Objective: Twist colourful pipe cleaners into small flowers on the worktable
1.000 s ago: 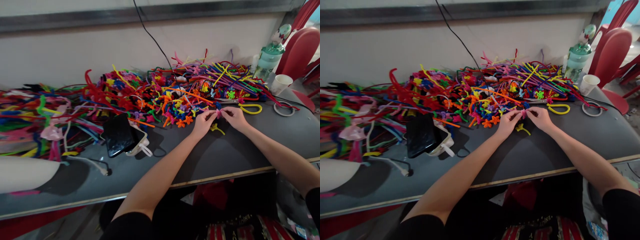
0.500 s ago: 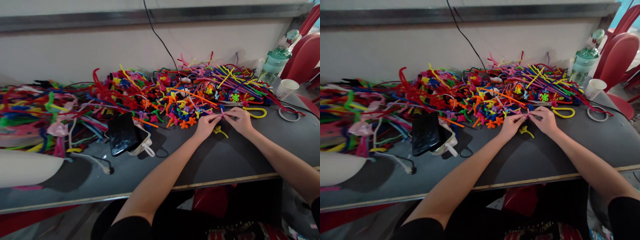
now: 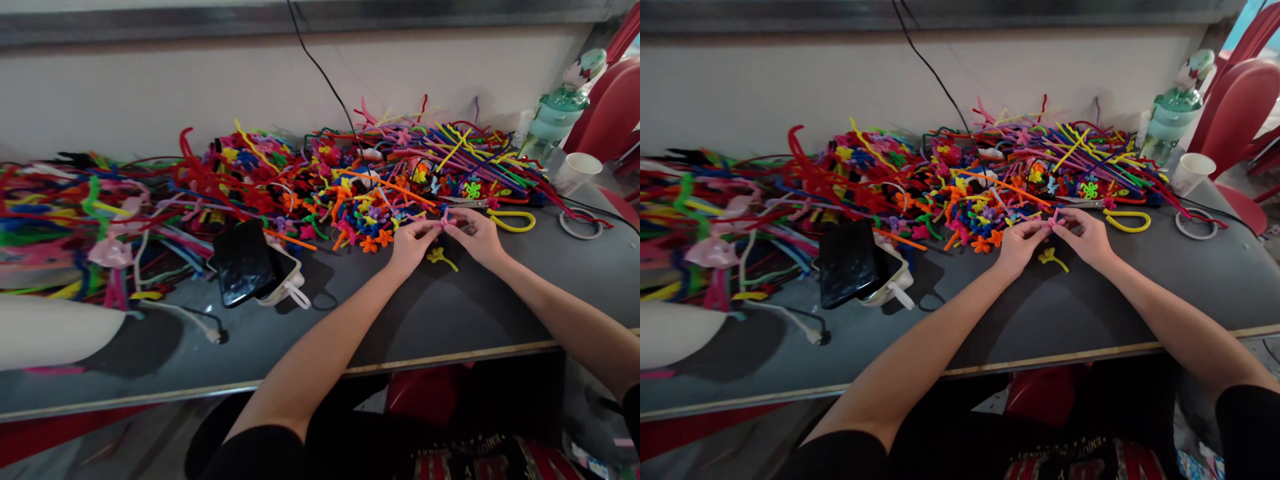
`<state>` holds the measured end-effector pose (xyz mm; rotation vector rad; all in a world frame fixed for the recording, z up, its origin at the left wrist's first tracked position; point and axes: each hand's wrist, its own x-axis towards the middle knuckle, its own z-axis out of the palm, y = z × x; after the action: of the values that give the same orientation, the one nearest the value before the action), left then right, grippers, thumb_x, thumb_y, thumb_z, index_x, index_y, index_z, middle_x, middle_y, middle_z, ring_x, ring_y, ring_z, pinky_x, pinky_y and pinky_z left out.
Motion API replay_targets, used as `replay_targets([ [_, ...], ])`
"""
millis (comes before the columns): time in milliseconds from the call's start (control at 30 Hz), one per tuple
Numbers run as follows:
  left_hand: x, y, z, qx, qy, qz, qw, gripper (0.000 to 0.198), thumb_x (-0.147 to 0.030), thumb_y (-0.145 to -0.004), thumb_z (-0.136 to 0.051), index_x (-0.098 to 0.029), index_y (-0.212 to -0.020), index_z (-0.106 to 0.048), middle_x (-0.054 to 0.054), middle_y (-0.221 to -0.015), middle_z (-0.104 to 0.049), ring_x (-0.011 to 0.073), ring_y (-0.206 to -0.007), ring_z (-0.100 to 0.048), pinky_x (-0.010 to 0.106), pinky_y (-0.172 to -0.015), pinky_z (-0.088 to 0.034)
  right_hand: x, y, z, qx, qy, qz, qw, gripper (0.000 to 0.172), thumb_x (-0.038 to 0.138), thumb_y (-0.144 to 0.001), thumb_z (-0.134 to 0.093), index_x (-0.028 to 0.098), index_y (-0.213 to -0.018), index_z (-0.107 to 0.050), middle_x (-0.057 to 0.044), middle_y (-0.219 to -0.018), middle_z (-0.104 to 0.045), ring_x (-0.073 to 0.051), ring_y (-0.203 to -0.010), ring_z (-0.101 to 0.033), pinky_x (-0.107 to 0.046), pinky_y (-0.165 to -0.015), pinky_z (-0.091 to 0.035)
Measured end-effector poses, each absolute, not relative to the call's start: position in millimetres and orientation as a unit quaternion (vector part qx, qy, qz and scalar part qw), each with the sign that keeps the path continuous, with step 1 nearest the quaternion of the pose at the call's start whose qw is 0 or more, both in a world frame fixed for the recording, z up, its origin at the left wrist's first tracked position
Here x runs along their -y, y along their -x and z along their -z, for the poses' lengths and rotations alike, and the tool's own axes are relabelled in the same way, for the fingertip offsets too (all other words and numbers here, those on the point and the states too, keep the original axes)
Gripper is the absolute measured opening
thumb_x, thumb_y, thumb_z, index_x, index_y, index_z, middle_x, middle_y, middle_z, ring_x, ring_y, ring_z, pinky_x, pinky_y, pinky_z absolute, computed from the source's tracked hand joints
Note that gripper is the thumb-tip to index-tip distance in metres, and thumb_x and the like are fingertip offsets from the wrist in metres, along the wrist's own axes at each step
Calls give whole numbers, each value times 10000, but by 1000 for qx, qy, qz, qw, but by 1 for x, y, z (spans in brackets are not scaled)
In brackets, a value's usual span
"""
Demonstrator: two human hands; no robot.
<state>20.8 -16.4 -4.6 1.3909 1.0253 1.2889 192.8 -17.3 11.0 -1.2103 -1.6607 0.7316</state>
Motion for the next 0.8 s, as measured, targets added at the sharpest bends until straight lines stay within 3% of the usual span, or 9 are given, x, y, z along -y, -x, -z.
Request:
replay_targets([
  [100,15,-20,6,-417,-571,-528,470,239,-382,-780,-759,-206,-938,-794,50,-904,-789,186,-782,-722,337,-766,-601,17,-192,-8,662,480,-347,460,360,514,-806,-679,184,-932,-746,-72,-849,-740,-172,-709,-669,-291,-594,-519],
  [200,14,-18,7,-395,-592,-511,482,266,-403,-814,-730,-227,-1006,-786,54,-980,-787,204,-882,-730,365,-839,-593,15,-193,-12,638,473,-385,471,402,564,-774,-682,174,-863,-722,-60,-764,-714,-151,-626,-632,-283,-551,-508],
  [333,10,-15,10,-371,-604,-495,502,282,-409,-802,-743,-228,-1015,-783,57,-982,-788,197,-873,-731,365,-851,-588,11,-198,-18,648,446,-419,453,466,622,-710,-720,163,-763,-663,-29,-667,-653,-99,-536,-548,-255,-520,-477],
  [567,13,-16,6,-405,-613,-499,460,223,-419,-753,-788,-208,-823,-802,42,-856,-790,200,-823,-726,325,-785,-585,12,-196,-15,647,439,-453,428,512,672,-674,-730,185,-691,-572,-19,-621,-628,-94,-508,-536,-253,-504,-472],
  [800,11,-17,6,-400,-624,-504,444,219,-402,-786,-761,-193,-840,-797,52,-849,-784,189,-810,-713,324,-771,-576,10,-197,-12,662,472,-414,409,452,621,-716,-718,172,-755,-680,-54,-686,-694,-105,-502,-554,-266,-491,-469],
])
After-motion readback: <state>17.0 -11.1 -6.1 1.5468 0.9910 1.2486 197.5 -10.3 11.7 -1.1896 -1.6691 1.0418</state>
